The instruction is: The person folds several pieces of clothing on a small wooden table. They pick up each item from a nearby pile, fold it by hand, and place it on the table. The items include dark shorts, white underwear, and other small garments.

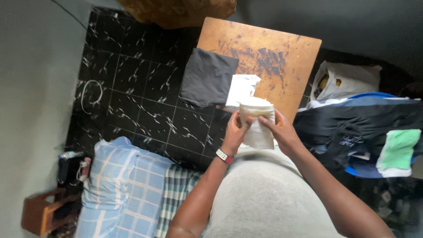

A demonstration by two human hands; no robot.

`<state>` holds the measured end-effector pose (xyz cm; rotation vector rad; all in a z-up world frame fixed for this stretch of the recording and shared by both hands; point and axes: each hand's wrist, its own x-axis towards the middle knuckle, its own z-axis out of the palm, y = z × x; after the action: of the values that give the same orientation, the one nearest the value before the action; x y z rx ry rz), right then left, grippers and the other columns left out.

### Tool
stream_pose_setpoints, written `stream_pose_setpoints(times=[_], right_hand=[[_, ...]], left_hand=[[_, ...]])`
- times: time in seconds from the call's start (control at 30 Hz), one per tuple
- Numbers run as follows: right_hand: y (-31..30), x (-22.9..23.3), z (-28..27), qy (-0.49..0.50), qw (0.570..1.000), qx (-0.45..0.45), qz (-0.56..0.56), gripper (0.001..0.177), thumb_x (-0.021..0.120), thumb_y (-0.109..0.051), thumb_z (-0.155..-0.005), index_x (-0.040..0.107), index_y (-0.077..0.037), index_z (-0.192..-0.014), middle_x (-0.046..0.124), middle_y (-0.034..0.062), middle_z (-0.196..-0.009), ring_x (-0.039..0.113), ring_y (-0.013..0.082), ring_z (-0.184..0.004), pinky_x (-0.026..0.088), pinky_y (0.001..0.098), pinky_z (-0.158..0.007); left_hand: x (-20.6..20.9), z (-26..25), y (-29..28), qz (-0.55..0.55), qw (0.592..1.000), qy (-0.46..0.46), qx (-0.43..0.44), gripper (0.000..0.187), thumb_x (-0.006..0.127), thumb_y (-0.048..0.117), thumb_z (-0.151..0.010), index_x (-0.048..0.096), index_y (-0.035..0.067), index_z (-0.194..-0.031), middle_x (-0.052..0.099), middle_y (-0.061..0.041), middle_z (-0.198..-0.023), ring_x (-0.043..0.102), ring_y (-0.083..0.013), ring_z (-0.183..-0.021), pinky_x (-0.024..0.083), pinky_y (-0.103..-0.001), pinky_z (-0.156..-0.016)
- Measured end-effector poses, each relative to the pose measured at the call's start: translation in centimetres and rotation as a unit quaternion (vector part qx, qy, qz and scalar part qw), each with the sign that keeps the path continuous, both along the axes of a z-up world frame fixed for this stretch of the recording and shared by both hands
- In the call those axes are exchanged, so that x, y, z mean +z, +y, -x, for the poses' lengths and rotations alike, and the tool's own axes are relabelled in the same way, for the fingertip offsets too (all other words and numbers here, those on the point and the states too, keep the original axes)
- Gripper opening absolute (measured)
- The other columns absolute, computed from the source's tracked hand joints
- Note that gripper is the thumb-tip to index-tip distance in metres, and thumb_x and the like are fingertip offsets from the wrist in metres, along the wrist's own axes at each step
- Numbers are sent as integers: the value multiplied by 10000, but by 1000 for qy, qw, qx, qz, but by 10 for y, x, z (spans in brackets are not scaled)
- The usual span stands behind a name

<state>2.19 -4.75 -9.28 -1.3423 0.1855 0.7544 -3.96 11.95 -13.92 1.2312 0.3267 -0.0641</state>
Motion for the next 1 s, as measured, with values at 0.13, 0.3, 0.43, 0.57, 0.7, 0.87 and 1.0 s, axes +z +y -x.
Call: stream_pose_setpoints(times=[0.13, 0.3, 0.43, 0.57, 0.7, 0.87, 1.0], right_hand=[[-19, 1, -11, -101, 994, -28, 30, 369, 661, -242, -1001, 646, 12, -1268, 710, 72, -1093, 633, 107, -966, 529, 273, -838], [-23, 3, -31, -167, 985, -9, 50, 318, 674, -209, -988, 662, 5, -1222, 722, 39, -1053, 631, 85, -955, 519, 258, -828], [-28, -5, -44, -95, 991, 58, 81, 363, 779, -171, -873, 678, 0, -1177, 743, 34, -1070, 671, 104, -945, 548, 274, -806], [-32, -14, -44, -43, 999, -8, 0, 388, 815, -148, -852, 699, 39, -1170, 756, 95, -1061, 704, 155, -917, 572, 296, -784], [-22, -22, -44, -145, 989, -29, -31, 424, 841, -184, -850, 654, 27, -1166, 746, 98, -1086, 705, 134, -964, 582, 273, -825], [3, -31, -43, -212, 964, -41, 155, 479, 833, -291, -840, 645, 12, -1160, 758, 100, -1034, 700, 132, -933, 569, 287, -803], [34, -38, -45, -66, 992, -47, 96, 529, 744, -444, -882, 643, -34, -1201, 738, 74, -1050, 688, 126, -932, 564, 308, -802]], left_hand=[[4, -13, -18, 23, 996, 20, -85, 700, 853, 298, -843, 527, -3, -1385, 661, -83, -1227, 646, -143, -1109, 553, -310, -958], [12, -24, -38, 66, 998, -5, -8, 578, 819, 123, -872, 552, -20, -1364, 668, -77, -1227, 638, -121, -1102, 542, -293, -971], [8, -28, -33, 17, 998, -37, -58, 522, 787, 13, -859, 593, -64, -1337, 684, -93, -1193, 645, -126, -1090, 549, -304, -975], [0, -22, -35, -2, 997, -10, -75, 587, 814, 103, -857, 540, -24, -1360, 666, -57, -1205, 633, -99, -1099, 536, -290, -973], [-6, -22, -36, 31, 993, 40, -108, 572, 840, 179, -866, 567, -17, -1329, 674, -51, -1192, 638, -101, -1085, 539, -293, -956], [-9, -35, -1, 77, 984, 60, -152, 546, 846, 166, -850, 595, -1, -1306, 688, -46, -1181, 648, -102, -1056, 548, -295, -938], [-7, -50, 32, 69, 989, 48, -125, 550, 845, 143, -843, 591, -2, -1308, 696, -63, -1184, 664, -111, -1041, 557, -302, -920]])
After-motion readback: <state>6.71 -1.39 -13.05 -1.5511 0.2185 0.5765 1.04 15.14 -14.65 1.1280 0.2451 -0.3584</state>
